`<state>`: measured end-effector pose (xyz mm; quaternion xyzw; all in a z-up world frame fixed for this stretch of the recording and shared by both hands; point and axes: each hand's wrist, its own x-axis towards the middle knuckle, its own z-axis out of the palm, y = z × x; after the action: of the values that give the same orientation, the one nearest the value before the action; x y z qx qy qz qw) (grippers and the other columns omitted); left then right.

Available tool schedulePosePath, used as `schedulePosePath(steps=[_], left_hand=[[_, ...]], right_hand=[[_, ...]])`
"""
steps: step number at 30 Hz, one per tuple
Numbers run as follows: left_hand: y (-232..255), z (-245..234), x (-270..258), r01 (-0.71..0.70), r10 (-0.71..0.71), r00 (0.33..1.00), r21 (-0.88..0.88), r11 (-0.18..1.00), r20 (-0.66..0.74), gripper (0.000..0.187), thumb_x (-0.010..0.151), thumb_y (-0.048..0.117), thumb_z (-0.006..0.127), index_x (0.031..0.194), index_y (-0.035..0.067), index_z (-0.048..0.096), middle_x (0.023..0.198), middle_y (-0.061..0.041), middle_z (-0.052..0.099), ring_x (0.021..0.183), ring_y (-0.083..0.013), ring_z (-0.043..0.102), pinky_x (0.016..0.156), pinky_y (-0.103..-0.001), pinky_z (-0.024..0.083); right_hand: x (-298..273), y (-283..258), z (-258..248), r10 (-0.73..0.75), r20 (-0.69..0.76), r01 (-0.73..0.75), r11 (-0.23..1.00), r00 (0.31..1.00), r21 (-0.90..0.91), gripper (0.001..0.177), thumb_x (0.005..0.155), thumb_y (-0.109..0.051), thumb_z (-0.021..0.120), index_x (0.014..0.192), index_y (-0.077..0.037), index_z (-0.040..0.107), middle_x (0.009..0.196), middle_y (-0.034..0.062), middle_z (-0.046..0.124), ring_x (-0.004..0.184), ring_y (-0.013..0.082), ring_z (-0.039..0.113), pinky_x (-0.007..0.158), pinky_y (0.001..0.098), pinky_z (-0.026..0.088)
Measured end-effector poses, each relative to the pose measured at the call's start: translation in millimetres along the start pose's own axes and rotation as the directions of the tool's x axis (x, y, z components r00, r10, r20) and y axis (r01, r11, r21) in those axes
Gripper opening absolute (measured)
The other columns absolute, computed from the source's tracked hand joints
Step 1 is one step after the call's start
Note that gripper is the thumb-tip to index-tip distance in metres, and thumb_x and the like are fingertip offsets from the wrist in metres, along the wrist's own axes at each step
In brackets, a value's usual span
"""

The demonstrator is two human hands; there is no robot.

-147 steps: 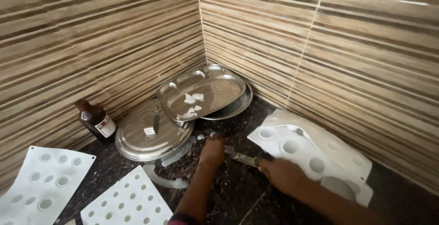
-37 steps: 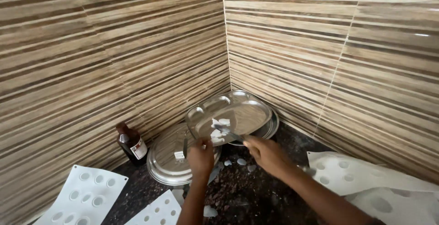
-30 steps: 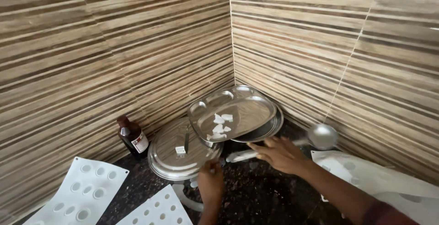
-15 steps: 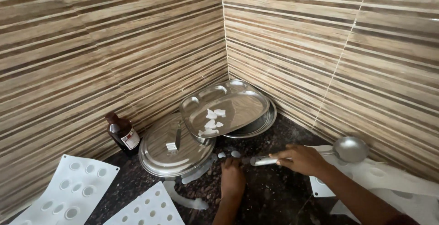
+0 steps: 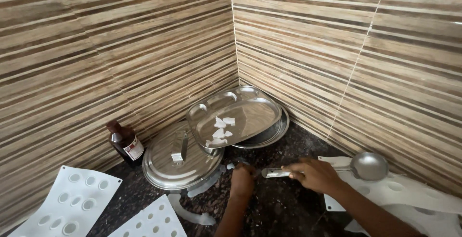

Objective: The person arranges silicone molds with round cavities across a dark countertop, spreading them out to form a work area. They then handle white wax pieces near the sink and use a knife to cut and transfer wax pieces onto a metal tray beside the molds.

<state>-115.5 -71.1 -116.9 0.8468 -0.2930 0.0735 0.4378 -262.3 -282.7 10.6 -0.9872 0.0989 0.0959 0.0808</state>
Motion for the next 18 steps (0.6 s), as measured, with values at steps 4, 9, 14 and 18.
schedulePosePath(steps=[4, 9, 14, 18], left_hand=[[-15, 15, 0, -0.005, 0.004, 1.0, -0.01, 1.0, -0.03, 0.023, 0.069, -0.001, 0.076, 0.09, 0.005, 0.08, 0.098, -0.024, 0.071, 0.09, -0.0406, 0.071, 0.079, -0.045, 0.057], [-25, 25, 6, -0.007, 0.008, 1.0, 0.042, 0.999, -0.017, 0.018, 0.071, -0.002, 0.074, 0.087, 0.005, 0.08, 0.093, -0.024, 0.072, 0.088, -0.0399, 0.071, 0.077, -0.045, 0.057], [-26, 27, 13, 0.018, -0.02, 0.999, 0.054, 0.998, 0.03, 0.013, 0.07, 0.003, 0.078, 0.083, 0.007, 0.081, 0.087, -0.02, 0.074, 0.08, -0.0355, 0.073, 0.073, -0.042, 0.059], [-18, 19, 13, 0.094, -0.095, 0.994, 0.026, 0.995, 0.051, 0.017, 0.066, 0.008, 0.086, 0.083, 0.009, 0.083, 0.085, -0.018, 0.075, 0.078, -0.0326, 0.075, 0.073, -0.04, 0.06]], right_hand=[[2, 5, 13, -0.027, -0.075, 0.028, 0.999, 0.997, 0.023, 0.036, 0.095, -0.052, 0.06, 0.13, -0.053, 0.068, 0.115, 0.0077, 0.063, 0.087, 0.0217, 0.068, 0.071, 0.0396, 0.055], [-10, -9, 7, -0.013, -0.137, 0.022, 0.998, 0.99, 0.063, 0.034, 0.093, -0.039, 0.063, 0.125, -0.048, 0.069, 0.104, 0.0032, 0.069, 0.086, 0.0213, 0.071, 0.071, 0.0401, 0.058], [-14, -14, 13, 0.03, -0.162, -0.019, 0.997, 0.986, 0.07, 0.033, 0.093, -0.036, 0.064, 0.124, -0.047, 0.07, 0.104, 0.0041, 0.069, 0.088, 0.0235, 0.071, 0.075, 0.041, 0.059], [-26, -24, 11, 0.016, -0.262, 0.003, 0.998, 0.965, 0.07, 0.034, 0.092, -0.038, 0.064, 0.124, -0.046, 0.072, 0.101, 0.0083, 0.069, 0.093, 0.0292, 0.07, 0.078, 0.0448, 0.057]])
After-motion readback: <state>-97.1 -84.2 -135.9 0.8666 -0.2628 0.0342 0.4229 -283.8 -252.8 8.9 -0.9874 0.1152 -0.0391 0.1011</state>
